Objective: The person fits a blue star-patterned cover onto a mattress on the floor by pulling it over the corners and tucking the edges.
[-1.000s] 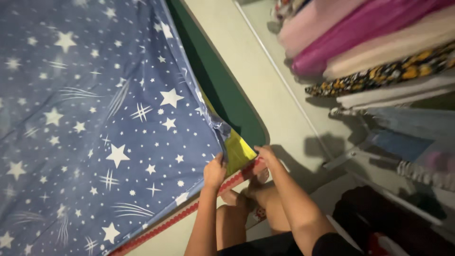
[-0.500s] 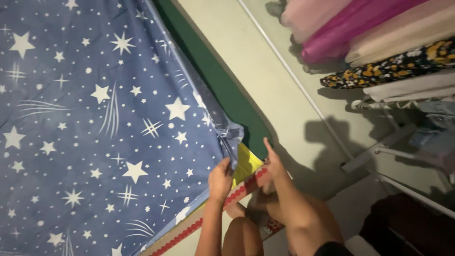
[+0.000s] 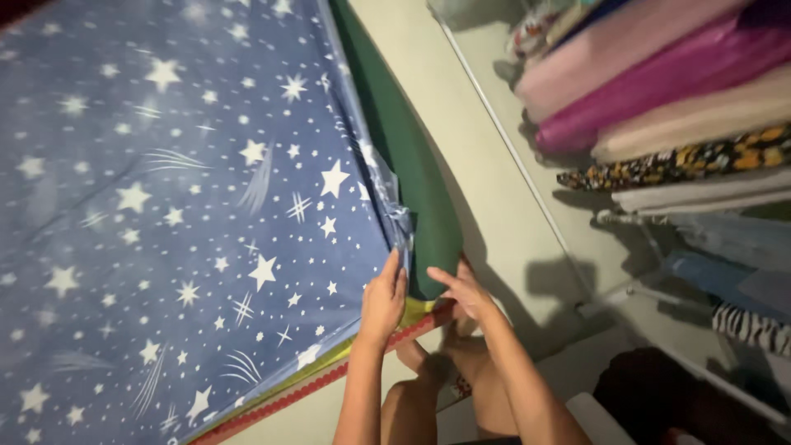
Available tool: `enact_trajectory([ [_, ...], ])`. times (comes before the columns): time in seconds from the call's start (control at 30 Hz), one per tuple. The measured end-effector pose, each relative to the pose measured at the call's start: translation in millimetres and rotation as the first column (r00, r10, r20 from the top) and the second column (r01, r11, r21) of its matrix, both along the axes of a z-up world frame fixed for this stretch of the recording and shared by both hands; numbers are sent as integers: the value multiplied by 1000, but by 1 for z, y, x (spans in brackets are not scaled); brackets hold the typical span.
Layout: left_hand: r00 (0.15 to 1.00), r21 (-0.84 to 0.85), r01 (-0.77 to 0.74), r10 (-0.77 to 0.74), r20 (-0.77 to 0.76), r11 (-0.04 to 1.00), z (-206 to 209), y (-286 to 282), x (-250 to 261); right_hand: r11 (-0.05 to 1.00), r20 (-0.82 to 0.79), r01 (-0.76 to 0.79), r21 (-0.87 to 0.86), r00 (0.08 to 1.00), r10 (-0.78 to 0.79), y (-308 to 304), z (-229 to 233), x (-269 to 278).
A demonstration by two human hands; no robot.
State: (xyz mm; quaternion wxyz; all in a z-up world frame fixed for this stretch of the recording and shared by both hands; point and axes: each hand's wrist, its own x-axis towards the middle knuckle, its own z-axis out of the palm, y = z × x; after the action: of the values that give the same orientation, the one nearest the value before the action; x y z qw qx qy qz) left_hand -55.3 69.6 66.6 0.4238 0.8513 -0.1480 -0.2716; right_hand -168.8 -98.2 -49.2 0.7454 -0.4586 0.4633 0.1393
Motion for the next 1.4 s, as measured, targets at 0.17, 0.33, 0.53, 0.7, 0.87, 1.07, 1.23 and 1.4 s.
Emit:
enact_trajectory([
  [0.17, 996, -7, 4, -3, 89, 1000, 77, 20, 13, 975, 397, -186, -125, 891, 221, 34, 68, 57],
  [0.33, 986, -17, 1, 2, 164, 1000, 161, 39, 29, 980, 464, -192, -43, 865, 190, 65, 84, 118],
  [0.53, 969, -37, -43, 51, 243, 998, 194, 70, 13, 942, 556, -247, 226, 827, 83, 99, 130, 181],
  [0.7, 862, -440, -231, 392, 320, 868, 110, 115, -25, 773, 625, -268, 575, 753, -204, 96, 194, 199],
  [0.87, 565, -528, -805, 620, -545, 269, 11, 146, -20, 881, 676, -318, 349, 737, -2, 97, 211, 212],
  [1.07, 146, -177, -851, 101, -984, -495, 35, 106, 49, 865, 679, -312, 393, 732, -45, 90, 179, 206],
  [1.23, -58, -7, -841, 104, -993, -541, 1, 91, 96, 867, 668, -444, 226, 719, 194, 56, 162, 215],
  [1.4, -83, 1, -788, 105, -991, -615, -34, 70, 78, 908, 280, -414, 72, 882, 380, 29, 145, 236],
])
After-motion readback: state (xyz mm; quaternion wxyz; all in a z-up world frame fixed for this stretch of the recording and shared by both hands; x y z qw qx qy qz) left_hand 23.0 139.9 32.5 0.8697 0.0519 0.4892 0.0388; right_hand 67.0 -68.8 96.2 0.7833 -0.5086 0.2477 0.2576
